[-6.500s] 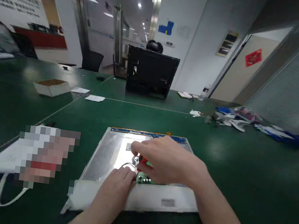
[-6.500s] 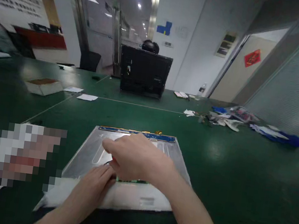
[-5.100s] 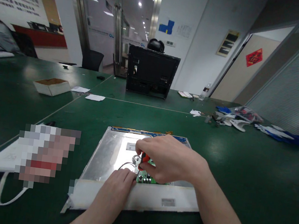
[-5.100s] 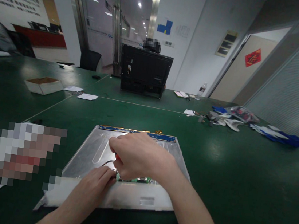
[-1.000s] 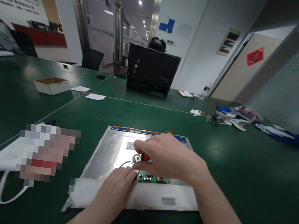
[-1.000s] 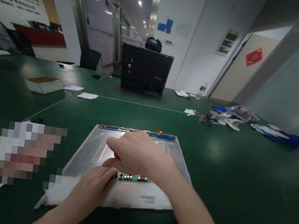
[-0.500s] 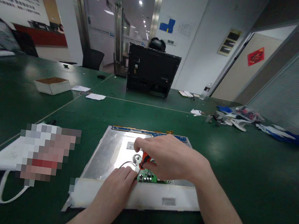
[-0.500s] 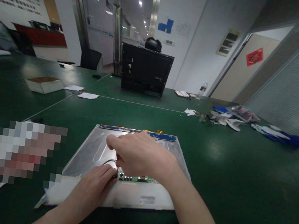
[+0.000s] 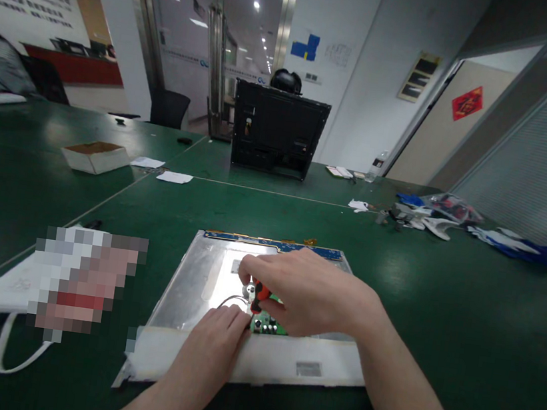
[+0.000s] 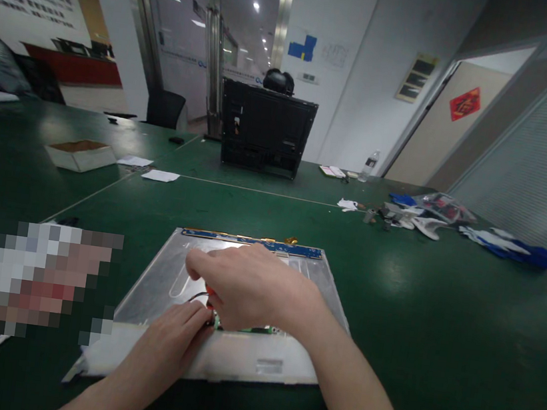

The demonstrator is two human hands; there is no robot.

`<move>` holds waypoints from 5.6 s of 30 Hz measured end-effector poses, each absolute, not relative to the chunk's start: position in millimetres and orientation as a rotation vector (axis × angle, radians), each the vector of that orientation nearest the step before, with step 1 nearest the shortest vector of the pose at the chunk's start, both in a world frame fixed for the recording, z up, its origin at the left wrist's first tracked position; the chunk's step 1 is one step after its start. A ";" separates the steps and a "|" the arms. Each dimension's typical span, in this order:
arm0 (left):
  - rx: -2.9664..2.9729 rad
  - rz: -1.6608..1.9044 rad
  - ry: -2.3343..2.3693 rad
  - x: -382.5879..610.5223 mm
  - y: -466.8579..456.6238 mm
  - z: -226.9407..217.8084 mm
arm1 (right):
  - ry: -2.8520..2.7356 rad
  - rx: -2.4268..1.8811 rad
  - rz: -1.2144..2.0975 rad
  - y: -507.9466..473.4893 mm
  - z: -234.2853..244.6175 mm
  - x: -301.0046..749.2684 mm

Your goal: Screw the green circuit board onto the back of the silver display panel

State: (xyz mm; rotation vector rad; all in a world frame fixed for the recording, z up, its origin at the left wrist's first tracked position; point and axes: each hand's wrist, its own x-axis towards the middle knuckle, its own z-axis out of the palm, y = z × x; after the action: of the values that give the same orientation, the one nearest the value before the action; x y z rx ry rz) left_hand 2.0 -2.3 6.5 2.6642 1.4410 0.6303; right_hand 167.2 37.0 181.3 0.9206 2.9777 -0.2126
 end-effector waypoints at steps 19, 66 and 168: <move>2.635 0.593 1.449 3.1 -2.0 7.8 | 3.014 0.940 -0.211 39.4 179.0 167.6; 2.655 0.675 1.427 2.7 -1.4 3.6 | 3.015 0.967 -0.088 36.0 178.7 165.0; 2.656 0.641 1.432 1.5 -1.9 3.4 | 3.017 0.873 -0.257 37.9 178.9 163.9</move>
State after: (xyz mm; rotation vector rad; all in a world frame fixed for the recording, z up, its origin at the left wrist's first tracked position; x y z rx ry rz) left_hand 1.5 -1.9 3.4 2.6558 1.4324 0.6414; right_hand 163.9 37.9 178.9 0.8735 3.0174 -0.2571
